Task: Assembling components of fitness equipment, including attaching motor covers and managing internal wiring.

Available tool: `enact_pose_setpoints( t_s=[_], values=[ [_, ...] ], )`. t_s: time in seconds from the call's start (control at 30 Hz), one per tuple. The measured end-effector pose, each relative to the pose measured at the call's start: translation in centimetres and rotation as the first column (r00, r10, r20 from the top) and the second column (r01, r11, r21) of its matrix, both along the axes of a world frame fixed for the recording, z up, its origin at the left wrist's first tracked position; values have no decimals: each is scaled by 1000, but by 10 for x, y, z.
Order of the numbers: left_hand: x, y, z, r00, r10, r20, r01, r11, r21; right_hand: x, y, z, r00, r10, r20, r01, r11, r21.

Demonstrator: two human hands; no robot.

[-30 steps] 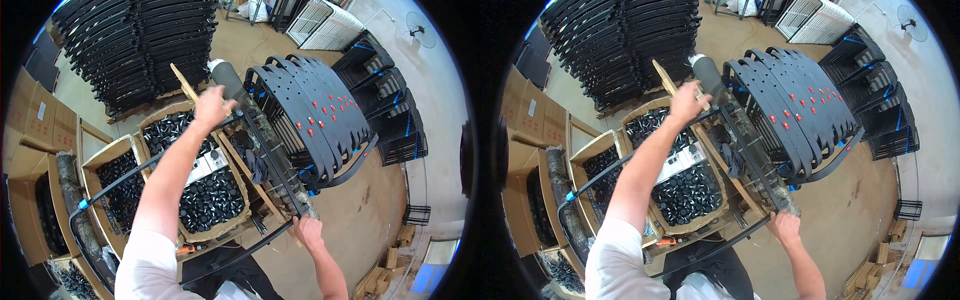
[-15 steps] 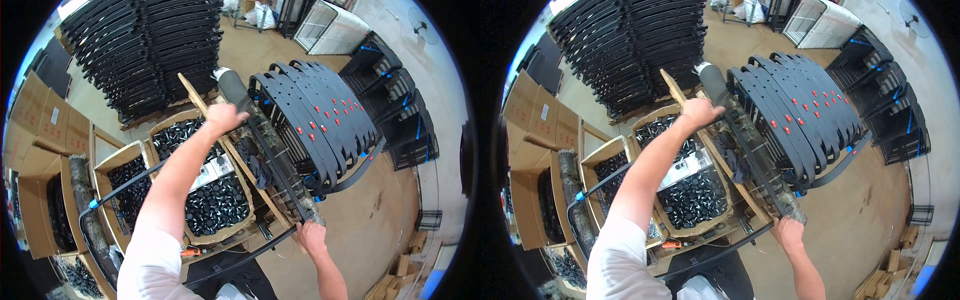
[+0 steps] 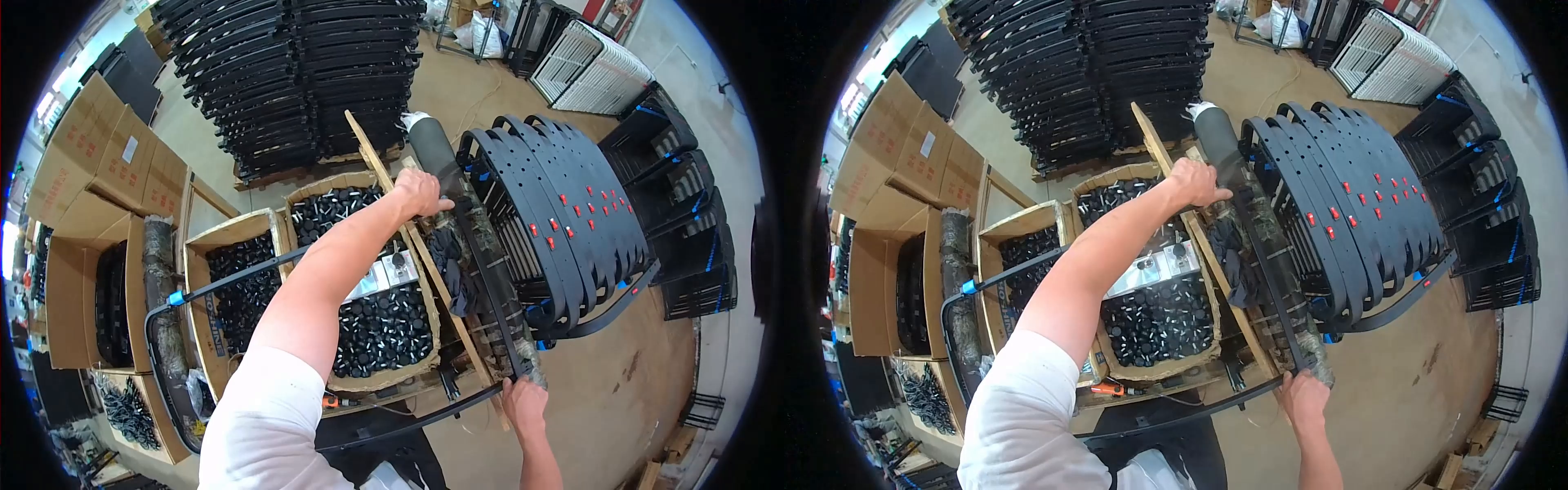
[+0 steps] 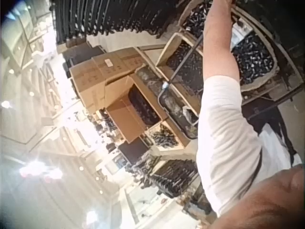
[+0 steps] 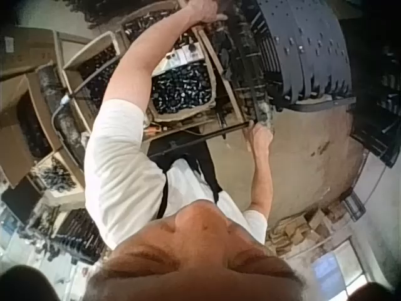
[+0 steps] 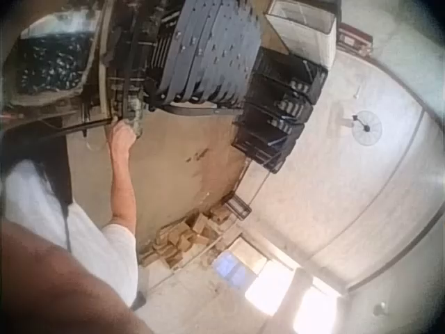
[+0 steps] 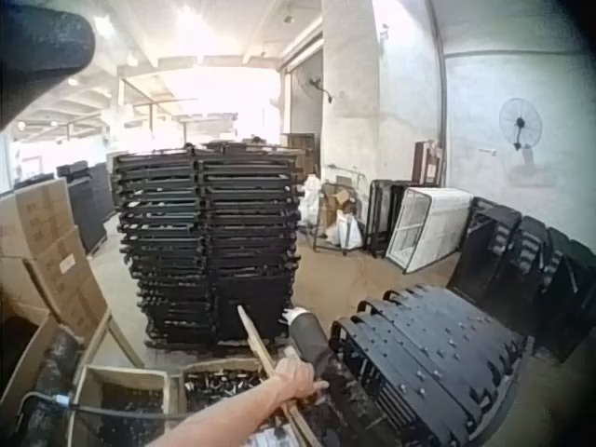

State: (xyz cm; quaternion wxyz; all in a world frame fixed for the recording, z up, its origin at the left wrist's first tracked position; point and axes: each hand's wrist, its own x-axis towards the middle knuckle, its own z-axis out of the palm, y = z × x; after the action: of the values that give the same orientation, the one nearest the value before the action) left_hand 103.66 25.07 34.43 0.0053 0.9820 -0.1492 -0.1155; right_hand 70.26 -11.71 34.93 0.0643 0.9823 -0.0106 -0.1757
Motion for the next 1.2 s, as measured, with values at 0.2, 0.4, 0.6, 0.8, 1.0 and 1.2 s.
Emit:
enact_pose_setpoints(
  t_s=[0.2,0.4,0.6,0.8,1.0,1.2],
  values=[
    [6,31,-39,979,-150,136,152,988,-10,9,16,3,999,38,-10,-38,998,44],
    [9,-17,-13,997,-69,39,68,997,34,2,-2,1,1000,9,-11,-9,1000,-1],
    [17,-16,-27,977,-127,170,130,991,-5,4,-2,1,997,-14,-77,14,1000,5],
    [30,-3,-22,993,-117,2,117,991,62,13,7,12,994,4,-106,-1,1000,30],
    [22,-22,-20,967,-192,169,187,981,48,15,-3,6,991,25,-134,-23,1000,12],
    [27,-3,-30,976,-206,71,201,977,69,20,4,10,987,45,-155,-43,999,15]
  ],
)
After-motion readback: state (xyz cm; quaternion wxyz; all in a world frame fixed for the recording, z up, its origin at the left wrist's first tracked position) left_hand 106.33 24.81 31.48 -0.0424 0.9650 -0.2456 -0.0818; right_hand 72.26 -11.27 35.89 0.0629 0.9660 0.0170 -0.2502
